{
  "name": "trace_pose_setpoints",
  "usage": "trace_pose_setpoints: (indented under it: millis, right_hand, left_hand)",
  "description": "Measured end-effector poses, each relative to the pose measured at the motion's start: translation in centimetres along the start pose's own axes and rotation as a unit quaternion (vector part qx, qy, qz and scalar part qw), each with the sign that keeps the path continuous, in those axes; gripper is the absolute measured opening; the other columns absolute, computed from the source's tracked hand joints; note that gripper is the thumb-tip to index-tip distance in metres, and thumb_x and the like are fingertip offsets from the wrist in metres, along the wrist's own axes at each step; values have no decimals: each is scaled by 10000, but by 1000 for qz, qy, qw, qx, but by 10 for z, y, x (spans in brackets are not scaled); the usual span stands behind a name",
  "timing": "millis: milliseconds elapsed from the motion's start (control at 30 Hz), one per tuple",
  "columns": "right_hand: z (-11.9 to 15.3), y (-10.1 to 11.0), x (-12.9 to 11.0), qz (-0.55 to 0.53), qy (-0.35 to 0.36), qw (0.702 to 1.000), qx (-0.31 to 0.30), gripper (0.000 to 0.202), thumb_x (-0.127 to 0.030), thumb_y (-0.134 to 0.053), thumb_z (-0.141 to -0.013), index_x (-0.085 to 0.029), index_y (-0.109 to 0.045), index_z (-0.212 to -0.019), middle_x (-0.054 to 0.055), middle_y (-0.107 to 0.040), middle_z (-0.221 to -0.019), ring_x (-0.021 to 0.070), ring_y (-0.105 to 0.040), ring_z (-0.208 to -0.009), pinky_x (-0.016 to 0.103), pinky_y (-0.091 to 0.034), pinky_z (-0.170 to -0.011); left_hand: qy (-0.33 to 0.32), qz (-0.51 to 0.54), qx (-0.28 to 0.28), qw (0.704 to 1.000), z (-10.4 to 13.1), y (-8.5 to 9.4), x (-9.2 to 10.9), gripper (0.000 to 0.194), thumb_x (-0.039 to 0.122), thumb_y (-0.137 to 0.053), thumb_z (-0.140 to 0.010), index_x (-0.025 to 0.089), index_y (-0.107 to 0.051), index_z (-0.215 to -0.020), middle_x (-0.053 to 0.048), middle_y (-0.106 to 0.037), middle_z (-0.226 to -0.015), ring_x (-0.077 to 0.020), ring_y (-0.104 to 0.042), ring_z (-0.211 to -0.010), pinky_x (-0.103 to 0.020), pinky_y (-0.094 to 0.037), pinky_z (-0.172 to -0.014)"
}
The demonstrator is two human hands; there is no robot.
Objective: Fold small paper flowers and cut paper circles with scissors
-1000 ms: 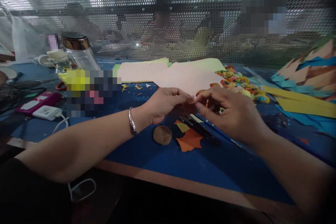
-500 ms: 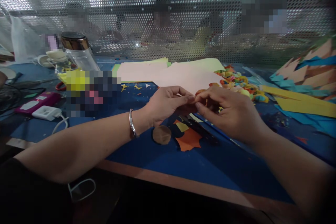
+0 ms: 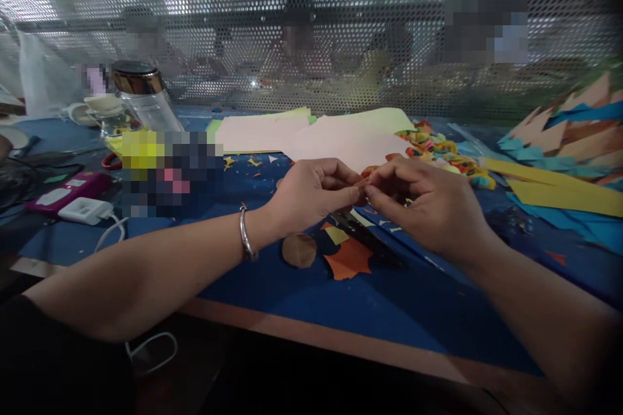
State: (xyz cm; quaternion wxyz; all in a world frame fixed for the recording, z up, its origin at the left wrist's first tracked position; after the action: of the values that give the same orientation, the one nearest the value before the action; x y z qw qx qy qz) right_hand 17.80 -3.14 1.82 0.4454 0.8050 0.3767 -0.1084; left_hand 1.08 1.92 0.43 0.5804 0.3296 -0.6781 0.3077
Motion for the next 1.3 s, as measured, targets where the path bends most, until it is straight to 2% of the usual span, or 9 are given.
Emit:
trace_pose_setpoints:
  millis: [233, 533, 667, 833, 1033, 1167, 1300]
  right_hand:
    - [-1, 1, -4, 5, 1, 1000, 4, 105, -243, -651, -873, -210, -626, -776, -10, -588, -644, 112, -523, -512, 255, -421, -487]
    - [0, 0, 1, 23, -1, 1000, 3, 85, -254, -667, -883, -215, -632, -816, -7, -603, -671, 119, -536, -518, 282, -441, -509]
    - [0, 0, 0, 19, 0, 1000, 4, 96, -274, -669, -884, -216, -635, -817, -5, -609, -675, 121, -533, -511, 293, -457, -521]
    - [-1, 0, -2, 14, -3, 1000, 4, 97, -295, -673, -888, -222, -639, -834, 0, -634, -676, 125, -539, -501, 306, -466, -530]
    - [0, 0, -2, 15, 0, 1000, 3, 99, -319, -678, -892, -224, -663, -868, 10, -652, -717, 125, -544, -503, 299, -472, -512]
    - [1, 0, -2, 18, 12, 1000, -9, 83, -301, -662, -908, -226, -666, -872, 7, -644, -726, 122, -549, -524, 288, -460, -515]
    - [2, -1, 0, 22, 4, 1000, -13, 117, -314, -644, -917, -220, -669, -853, 5, -637, -716, 130, -555, -547, 282, -448, -514]
  left_hand:
    - [1, -20, 11, 1000, 1, -1, 0, 223, 287, -830, -753, 142, -669, -803, -26, -740, -724, -98, -687, -656, -228, -547, -669]
    - [-9, -39, 23, 999, 1, -1, 1, 176, 249, -810, -761, 147, -672, -794, -32, -748, -746, -110, -709, -703, -231, -563, -700]
    - [-24, -94, 33, 995, 0, 1, 0, 182, 278, -807, -748, 152, -683, -792, -40, -749, -755, -113, -699, -702, -222, -546, -671]
    - [-54, -172, 33, 983, 2, 1, 3, 109, 263, -711, -798, 157, -697, -823, -49, -753, -766, -115, -689, -704, -212, -513, -627]
    - [-70, -203, 22, 976, 3, 1, 7, 44, 195, -677, -765, 166, -693, -794, -20, -728, -716, -101, -661, -666, -199, -488, -597]
    - [-56, -192, 22, 980, 3, 2, 8, 49, 202, -694, -756, 168, -688, -790, -28, -735, -721, -106, -668, -665, -203, -491, -590]
    - [-1, -129, 8, 992, 1, 3, 5, 65, 156, -724, -732, 164, -683, -782, -29, -744, -714, -104, -685, -658, -202, -529, -624]
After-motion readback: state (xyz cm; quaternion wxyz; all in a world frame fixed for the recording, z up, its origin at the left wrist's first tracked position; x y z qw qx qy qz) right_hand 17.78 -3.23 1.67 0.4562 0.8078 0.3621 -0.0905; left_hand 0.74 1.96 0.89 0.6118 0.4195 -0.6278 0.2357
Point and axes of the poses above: each hand's wrist, its own z-axis away from the middle knuckle, its own y-axis out of the back of the hand, x = y × z, the point moved 3 cm from there along -z, towards the middle knuckle
